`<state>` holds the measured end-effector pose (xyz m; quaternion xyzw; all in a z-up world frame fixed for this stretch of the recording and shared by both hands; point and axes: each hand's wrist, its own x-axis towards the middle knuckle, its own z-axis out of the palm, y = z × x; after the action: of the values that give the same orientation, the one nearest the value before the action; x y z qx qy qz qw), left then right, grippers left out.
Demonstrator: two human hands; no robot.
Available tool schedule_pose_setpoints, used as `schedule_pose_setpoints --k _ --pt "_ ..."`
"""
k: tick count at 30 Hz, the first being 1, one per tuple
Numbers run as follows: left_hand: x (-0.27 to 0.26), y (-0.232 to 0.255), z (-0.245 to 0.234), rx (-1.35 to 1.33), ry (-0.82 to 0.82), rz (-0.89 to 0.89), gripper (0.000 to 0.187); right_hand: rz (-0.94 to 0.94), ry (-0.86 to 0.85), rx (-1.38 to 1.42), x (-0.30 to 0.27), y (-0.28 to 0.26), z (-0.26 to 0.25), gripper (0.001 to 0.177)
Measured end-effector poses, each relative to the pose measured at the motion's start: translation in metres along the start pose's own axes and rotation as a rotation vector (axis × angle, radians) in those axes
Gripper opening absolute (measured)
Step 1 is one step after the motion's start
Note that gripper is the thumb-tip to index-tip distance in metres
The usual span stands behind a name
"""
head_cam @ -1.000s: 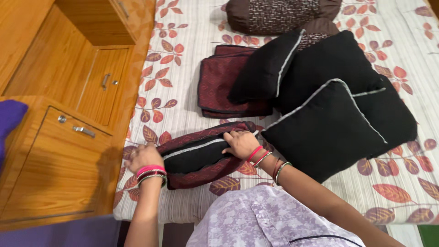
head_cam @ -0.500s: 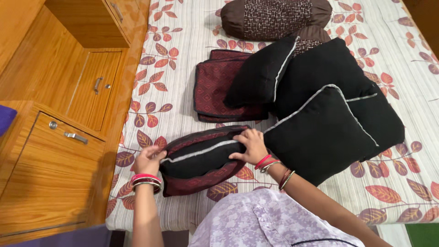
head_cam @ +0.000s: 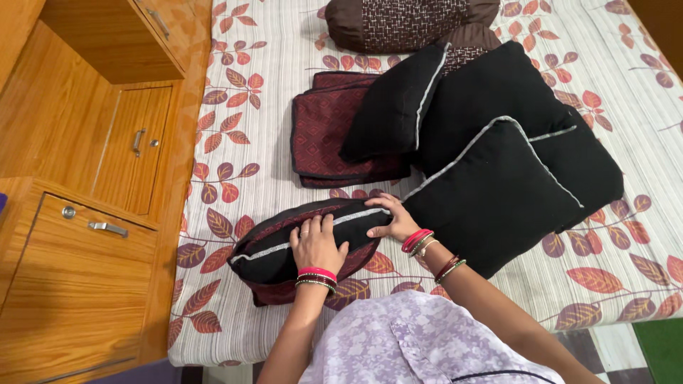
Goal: The person inserts black pillow inserts into maroon patterned pillow covers on a bed. They open the zipper, place the insert inside, close the zipper, and smooth the cover. The person repeats this process for multiple pillows.
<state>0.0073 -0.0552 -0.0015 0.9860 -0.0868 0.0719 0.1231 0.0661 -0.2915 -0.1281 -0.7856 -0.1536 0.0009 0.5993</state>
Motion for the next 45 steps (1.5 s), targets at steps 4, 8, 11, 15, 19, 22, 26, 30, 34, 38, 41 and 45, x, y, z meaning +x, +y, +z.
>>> schedule_pose_setpoints --k 4,8,11,15,19,22,26,30,34,38,41,45 --pt "0.001 0.003 -0.003 0.062 -0.069 -0.066 0.079 0.422 -0.087 0.539 -0.003 -0.015 0.005 0.087" --pt "0.007 0.013 -0.006 0.046 0.051 0.050 0.082 0.308 -0.175 0.886 0.000 -0.041 0.013 0.074" --pt "0.014 0.014 -0.005 0.056 0.157 0.119 0.076 0.256 -0.200 0.933 0.003 -0.056 0.022 0.077" --pt "0.024 0.004 0.000 0.062 0.129 0.142 0.053 0.283 -0.203 0.940 -0.001 -0.061 0.029 0.082" --pt "0.027 -0.003 -0.003 0.047 0.136 0.164 0.039 0.197 -0.228 0.940 -0.002 -0.065 0.031 0.083" --pt "0.025 -0.005 -0.020 -0.020 0.179 0.149 0.037 0.071 -0.216 0.870 0.005 -0.081 0.034 0.084" --pt "0.019 -0.012 -0.059 -0.278 0.411 0.115 0.039 -0.123 -0.122 0.343 0.007 -0.116 0.031 0.080" --pt "0.014 -0.020 -0.101 -0.494 0.523 0.103 0.040 -0.372 0.078 -0.319 0.018 -0.147 -0.002 0.066" --pt "-0.001 -0.028 -0.117 -0.637 0.597 0.093 0.038 -0.395 0.246 -0.577 0.023 -0.140 -0.053 0.052" --pt "-0.010 -0.047 -0.127 -0.832 0.614 0.064 0.043 -0.186 0.276 -0.221 0.025 -0.114 -0.079 0.043" --pt "-0.014 -0.062 -0.132 -1.029 0.613 0.059 0.045 -0.005 0.188 0.413 0.020 -0.101 -0.078 0.039" --pt "-0.020 -0.076 -0.126 -1.060 0.641 0.054 0.049 0.049 0.289 0.599 0.023 -0.104 -0.070 0.026"
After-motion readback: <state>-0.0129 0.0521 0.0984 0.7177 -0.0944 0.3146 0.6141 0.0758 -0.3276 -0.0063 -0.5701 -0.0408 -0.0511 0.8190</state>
